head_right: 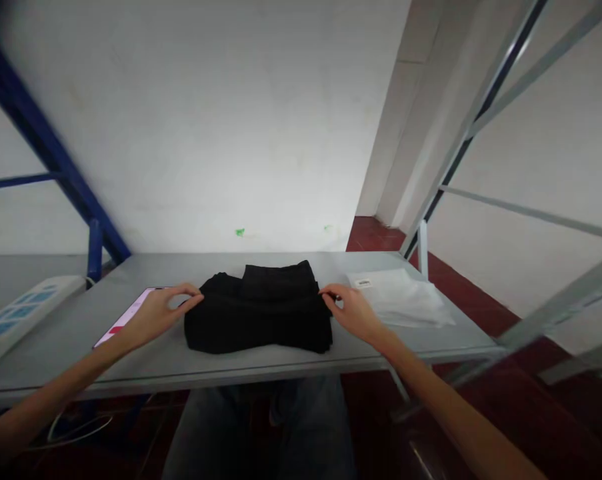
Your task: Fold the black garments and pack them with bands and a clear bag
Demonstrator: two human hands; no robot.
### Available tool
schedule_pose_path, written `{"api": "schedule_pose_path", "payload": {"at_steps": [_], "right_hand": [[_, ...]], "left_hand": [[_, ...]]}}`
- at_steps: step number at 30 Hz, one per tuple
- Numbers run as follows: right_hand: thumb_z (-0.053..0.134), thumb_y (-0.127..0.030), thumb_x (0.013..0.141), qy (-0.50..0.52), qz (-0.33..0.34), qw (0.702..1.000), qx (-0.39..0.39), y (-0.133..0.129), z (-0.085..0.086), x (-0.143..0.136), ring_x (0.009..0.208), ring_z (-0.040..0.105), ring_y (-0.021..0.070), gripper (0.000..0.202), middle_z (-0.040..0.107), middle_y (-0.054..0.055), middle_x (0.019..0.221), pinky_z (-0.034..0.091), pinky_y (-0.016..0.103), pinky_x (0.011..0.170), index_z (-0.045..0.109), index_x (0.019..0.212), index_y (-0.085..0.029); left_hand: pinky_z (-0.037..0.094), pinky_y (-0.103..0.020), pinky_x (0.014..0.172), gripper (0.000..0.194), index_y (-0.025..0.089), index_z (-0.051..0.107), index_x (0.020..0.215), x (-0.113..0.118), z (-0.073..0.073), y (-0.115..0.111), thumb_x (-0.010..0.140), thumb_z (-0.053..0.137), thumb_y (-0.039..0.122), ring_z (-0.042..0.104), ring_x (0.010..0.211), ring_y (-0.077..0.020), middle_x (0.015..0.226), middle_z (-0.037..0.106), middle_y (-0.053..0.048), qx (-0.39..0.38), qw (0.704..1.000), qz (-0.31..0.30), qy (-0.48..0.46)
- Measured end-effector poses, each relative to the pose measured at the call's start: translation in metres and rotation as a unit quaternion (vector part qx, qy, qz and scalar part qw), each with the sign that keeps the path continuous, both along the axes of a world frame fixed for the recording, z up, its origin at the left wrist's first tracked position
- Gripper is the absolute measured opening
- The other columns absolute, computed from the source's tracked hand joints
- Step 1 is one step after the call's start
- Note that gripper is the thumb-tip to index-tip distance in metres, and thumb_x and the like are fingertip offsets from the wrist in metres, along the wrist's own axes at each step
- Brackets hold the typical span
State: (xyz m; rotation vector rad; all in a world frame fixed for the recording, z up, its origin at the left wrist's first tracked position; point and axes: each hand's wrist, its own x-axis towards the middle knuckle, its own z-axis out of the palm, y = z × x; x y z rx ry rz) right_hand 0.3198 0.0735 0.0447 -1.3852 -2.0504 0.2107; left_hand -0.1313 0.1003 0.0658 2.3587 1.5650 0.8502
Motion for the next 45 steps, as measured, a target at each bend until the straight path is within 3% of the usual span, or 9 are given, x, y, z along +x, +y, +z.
{"api": "schedule_pose_path", "payload": {"at_steps": [6, 13, 16, 20, 28, 33, 36, 41, 45], "right_hand": [[0.057, -0.025, 0.099, -0.036, -0.145, 0.989, -0.011, 0.062, -0.019, -0.026, 0.089, 0.07, 0.0194, 0.02, 0.074, 0.007, 0.105, 0.051, 0.029, 0.081, 0.074, 0.108, -0.02], [0.06, -0.027, 0.101, -0.154, -0.201, 0.963, 0.089, 0.052, -0.016, -0.036, 0.113, 0.062, 0.0287, 0.021, 0.068, 0.013, 0.122, 0.047, 0.038, 0.094, 0.069, 0.118, -0.02], [0.05, -0.027, 0.106, -0.143, -0.169, 0.967, 0.125, 0.04, 0.001, -0.065, 0.117, 0.062, 0.0292, 0.029, 0.068, 0.015, 0.131, 0.045, 0.042, 0.101, 0.067, 0.128, -0.019], [0.041, -0.033, 0.111, -0.114, -0.024, 0.986, 0.123, 0.026, 0.013, -0.133, 0.135, 0.055, 0.0262, 0.042, 0.062, 0.015, 0.146, 0.038, 0.043, 0.118, 0.059, 0.145, -0.016], [0.036, -0.065, 0.106, -0.117, 0.03, 0.993, -0.005, 0.015, -0.033, -0.21, 0.156, 0.032, 0.0324, 0.083, 0.036, 0.022, 0.167, 0.025, 0.053, 0.128, 0.035, 0.161, -0.003], [0.035, -0.069, 0.105, -0.116, 0.02, 0.993, -0.013, 0.012, -0.038, -0.213, 0.158, 0.029, 0.0334, 0.089, 0.032, 0.024, 0.167, 0.019, 0.056, 0.129, 0.033, 0.162, -0.002], [0.037, -0.067, 0.105, -0.12, 0.001, 0.993, -0.006, 0.001, -0.034, -0.209, 0.158, 0.028, 0.0346, 0.087, 0.036, 0.026, 0.165, 0.018, 0.056, 0.13, 0.041, 0.158, 0.002], [0.049, -0.037, 0.105, -0.102, -0.125, 0.987, -0.004, -0.041, -0.039, -0.179, 0.152, 0.041, 0.0335, 0.06, 0.051, 0.023, 0.157, 0.029, 0.05, 0.128, 0.05, 0.153, -0.002], [0.04, -0.022, 0.105, -0.042, -0.194, 0.98, 0.031, -0.06, -0.034, -0.139, 0.142, 0.054, 0.0286, 0.048, 0.061, 0.018, 0.149, 0.043, 0.044, 0.119, 0.057, 0.148, -0.008]], "left_hand": [[0.053, -0.034, 0.077, 0.045, 0.021, 0.07, 0.092, 0.022, -0.01, 0.035, 0.097, 0.043, 0.057, 0.071, 0.086, -0.0253, 0.1, 0.074, -0.01, 0.01, 0.986, 0.131, 0.098], [0.044, -0.033, 0.067, 0.048, 0.024, 0.067, 0.091, 0.009, -0.009, 0.011, 0.098, 0.039, 0.062, 0.071, 0.08, -0.0293, 0.086, 0.075, -0.008, -0.052, 0.959, 0.149, 0.237], [0.044, -0.033, 0.071, 0.046, 0.025, 0.069, 0.085, -0.008, -0.004, 0.015, 0.092, 0.046, 0.064, 0.071, 0.08, -0.0278, 0.081, 0.075, -0.006, -0.099, 0.97, 0.111, 0.191], [0.047, -0.033, 0.072, 0.047, 0.025, 0.072, 0.082, -0.022, 0.003, 0.03, 0.08, 0.057, 0.07, 0.071, 0.079, -0.0269, 0.083, 0.077, -0.004, -0.157, 0.98, 0.09, 0.078], [0.045, -0.027, 0.056, 0.05, 0.022, 0.075, 0.08, -0.01, 0.037, 0.029, 0.053, 0.088, 0.062, 0.063, 0.065, -0.0201, 0.065, 0.07, -0.002, -0.255, 0.948, 0.05, -0.183], [0.053, -0.027, 0.066, 0.048, 0.021, 0.065, 0.086, 0.038, 0.048, 0.037, 0.058, 0.089, 0.052, 0.061, 0.065, -0.0129, 0.075, 0.067, 0.002, -0.252, 0.892, -0.002, -0.375], [0.048, -0.025, 0.059, 0.041, 0.022, 0.061, 0.086, 0.091, 0.043, 0.051, 0.065, 0.083, 0.049, 0.057, 0.059, -0.0118, 0.07, 0.063, 0.004, -0.212, 0.899, -0.021, -0.382], [0.046, -0.026, 0.065, 0.012, 0.022, 0.06, 0.083, 0.177, 0.008, 0.057, 0.078, 0.07, 0.027, 0.059, 0.065, -0.0135, 0.07, 0.064, 0.003, -0.089, 0.971, -0.099, -0.198], [0.041, -0.026, 0.063, 0.016, 0.025, 0.062, 0.092, 0.21, -0.03, 0.046, 0.079, 0.072, 0.024, 0.061, 0.069, -0.0153, 0.071, 0.063, 0.005, -0.083, 0.988, -0.114, -0.069]]}}
